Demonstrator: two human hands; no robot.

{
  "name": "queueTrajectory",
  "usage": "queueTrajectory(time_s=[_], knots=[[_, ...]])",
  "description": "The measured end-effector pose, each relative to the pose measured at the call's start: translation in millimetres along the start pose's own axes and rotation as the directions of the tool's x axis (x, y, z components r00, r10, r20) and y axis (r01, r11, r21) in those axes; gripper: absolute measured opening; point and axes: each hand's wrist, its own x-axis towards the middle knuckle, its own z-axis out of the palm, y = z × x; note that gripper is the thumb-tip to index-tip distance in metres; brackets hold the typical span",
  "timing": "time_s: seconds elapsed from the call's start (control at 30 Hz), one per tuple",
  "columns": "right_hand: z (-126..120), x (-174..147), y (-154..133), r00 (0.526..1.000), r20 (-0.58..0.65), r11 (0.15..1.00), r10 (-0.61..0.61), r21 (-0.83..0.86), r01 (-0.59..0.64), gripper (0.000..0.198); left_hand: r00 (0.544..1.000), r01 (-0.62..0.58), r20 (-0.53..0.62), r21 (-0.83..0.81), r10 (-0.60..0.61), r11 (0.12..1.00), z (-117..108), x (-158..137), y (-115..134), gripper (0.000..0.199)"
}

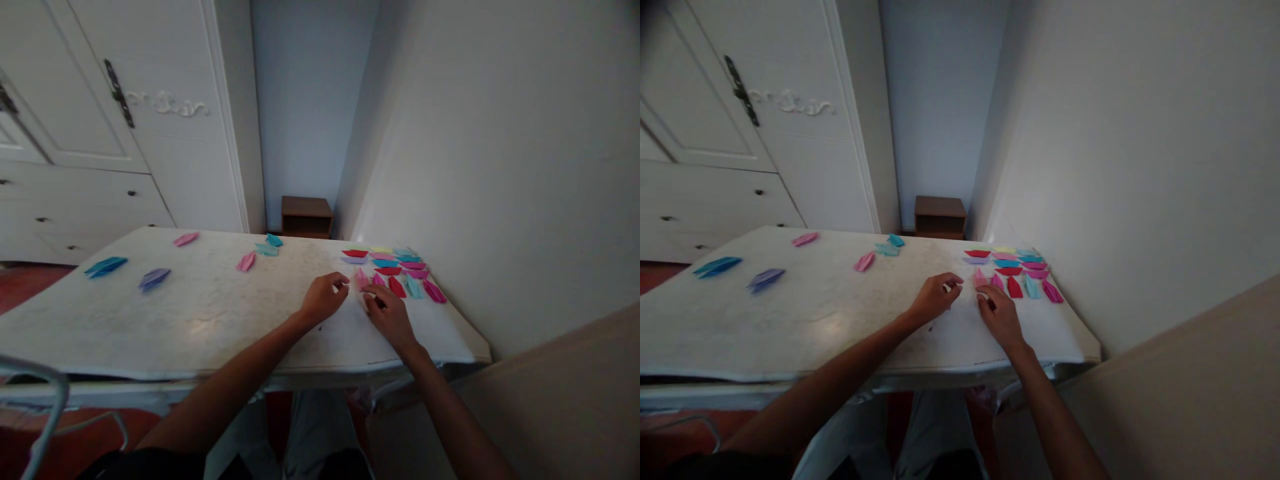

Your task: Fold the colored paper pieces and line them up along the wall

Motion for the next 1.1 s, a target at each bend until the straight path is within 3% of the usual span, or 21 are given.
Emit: queueTrajectory(time_s=[0.1,0.27,0.4,0.53,0.67,0.73,0.83,1.0,1.1], knots=[[6,-1,-9,0.998,0.017,0.997,0.06,0.045,-0.061,0.026,0.999,0.031,-0.02,-0.016,-0.032,0.999,-32,-15,-15,0.021],[35,2,-45,0.983,0.159,0.981,0.096,0.152,-0.121,0.031,0.98,0.152,-0.127,-0.015,-0.152,0.988,-98,-44,-59,0.021],[75,19,-76,0.955,0.292,0.972,0.057,0.203,-0.12,0.027,0.945,0.216,-0.246,-0.028,-0.216,0.976,-152,-77,-89,0.02],[126,54,-101,0.91,0.41,0.96,0.058,0.228,-0.164,0.029,0.898,0.233,-0.334,-0.192,-0.287,0.953,-188,-105,-104,0.025],[178,96,-131,0.86,0.483,0.983,0.168,-0.013,-0.184,0.031,0.87,0.208,-0.363,-0.347,-0.335,0.915,-200,-115,-109,0.03],[200,113,-146,0.852,0.474,0.974,0.223,-0.144,-0.175,0.031,0.868,0.209,-0.366,-0.341,-0.335,0.916,-200,-115,-110,0.028],[223,128,-161,0.86,0.446,0.963,0.247,-0.21,-0.168,0.027,0.881,0.218,-0.357,-0.28,-0.312,0.935,-198,-115,-109,0.024],[237,131,-164,0.884,0.408,0.966,0.228,-0.209,-0.153,0.015,0.895,0.205,-0.35,-0.23,-0.277,0.951,-196,-116,-109,0.021],[234,125,-160,0.898,0.412,0.985,0.157,-0.129,-0.113,0.018,0.9,0.196,-0.348,-0.214,-0.263,0.957,-197,-115,-110,0.021]])
